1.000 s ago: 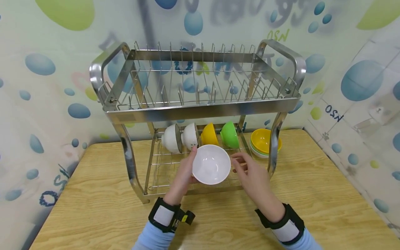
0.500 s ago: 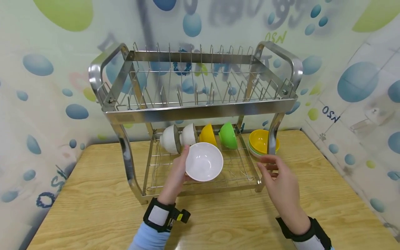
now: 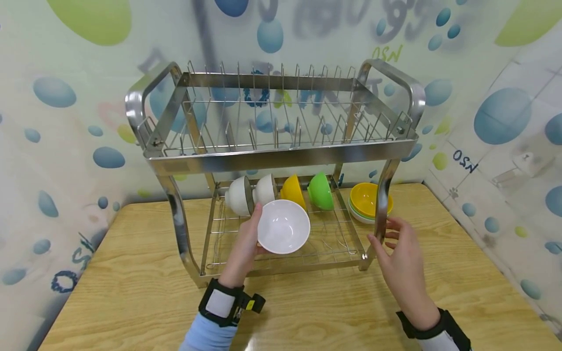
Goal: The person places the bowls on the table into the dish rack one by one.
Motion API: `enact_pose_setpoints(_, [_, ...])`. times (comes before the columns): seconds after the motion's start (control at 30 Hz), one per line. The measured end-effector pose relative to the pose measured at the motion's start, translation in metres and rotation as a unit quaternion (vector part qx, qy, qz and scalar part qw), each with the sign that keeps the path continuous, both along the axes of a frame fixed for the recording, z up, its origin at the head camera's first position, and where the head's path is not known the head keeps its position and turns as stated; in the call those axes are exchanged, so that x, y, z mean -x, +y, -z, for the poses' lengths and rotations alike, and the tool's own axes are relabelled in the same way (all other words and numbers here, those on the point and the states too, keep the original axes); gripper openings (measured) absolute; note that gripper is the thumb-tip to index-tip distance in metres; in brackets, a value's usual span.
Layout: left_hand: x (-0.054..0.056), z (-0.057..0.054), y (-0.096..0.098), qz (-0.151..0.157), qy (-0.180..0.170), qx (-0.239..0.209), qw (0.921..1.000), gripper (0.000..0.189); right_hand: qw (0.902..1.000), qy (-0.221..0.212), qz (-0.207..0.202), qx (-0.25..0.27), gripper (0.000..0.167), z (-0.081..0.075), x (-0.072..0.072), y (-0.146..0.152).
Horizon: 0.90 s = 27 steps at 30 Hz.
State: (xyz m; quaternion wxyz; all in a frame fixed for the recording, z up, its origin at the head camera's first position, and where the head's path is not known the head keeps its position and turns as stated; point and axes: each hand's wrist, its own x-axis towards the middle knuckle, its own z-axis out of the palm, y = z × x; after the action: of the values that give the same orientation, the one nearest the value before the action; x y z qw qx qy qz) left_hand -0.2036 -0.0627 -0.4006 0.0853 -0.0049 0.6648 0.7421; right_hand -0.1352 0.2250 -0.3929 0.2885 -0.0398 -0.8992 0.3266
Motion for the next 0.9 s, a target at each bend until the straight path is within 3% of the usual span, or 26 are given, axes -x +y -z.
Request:
enact_pose_setpoints(0.2, [-0.001,-0.001,-0.001,-0.013,-0.008,-0.006,0.9999,0.073,0.9993,-0.018,-0.032,0.007,0.043,0.005,0.004,0.002])
enact_pose_setpoints(0.4, [0.000,0.001,-0.003,-0.021,-0.011,0.002,0.9997,0.074,0.9987,-0.034,-0.038,0.005,0.034,0.009,0.006,0.004])
enact_pose_setpoints(0.57, [-0.001,-0.001,-0.007,-0.036,0.004,0.034,0.9988,0.068,0.9980,-0.047,-0.043,0.004,0.033,0.008,0.007,0.004])
enact_pose_setpoints(0.63, [-0.002,-0.002,-0.010,-0.055,0.019,0.067,0.9961,0.065,0.9976,-0.052,-0.046,0.007,0.033,0.007,0.006,0.004])
enact_pose_setpoints(0.73, [-0.007,-0.005,-0.016,-0.096,0.048,0.131,0.9855,0.058,0.9972,-0.056,-0.049,0.008,0.034,0.005,0.006,0.004])
enact_pose_setpoints(0.9, [-0.014,-0.009,-0.026,-0.154,0.109,0.236,0.9533,0.050,0.9973,-0.059,-0.044,0.004,0.035,0.004,0.006,0.003])
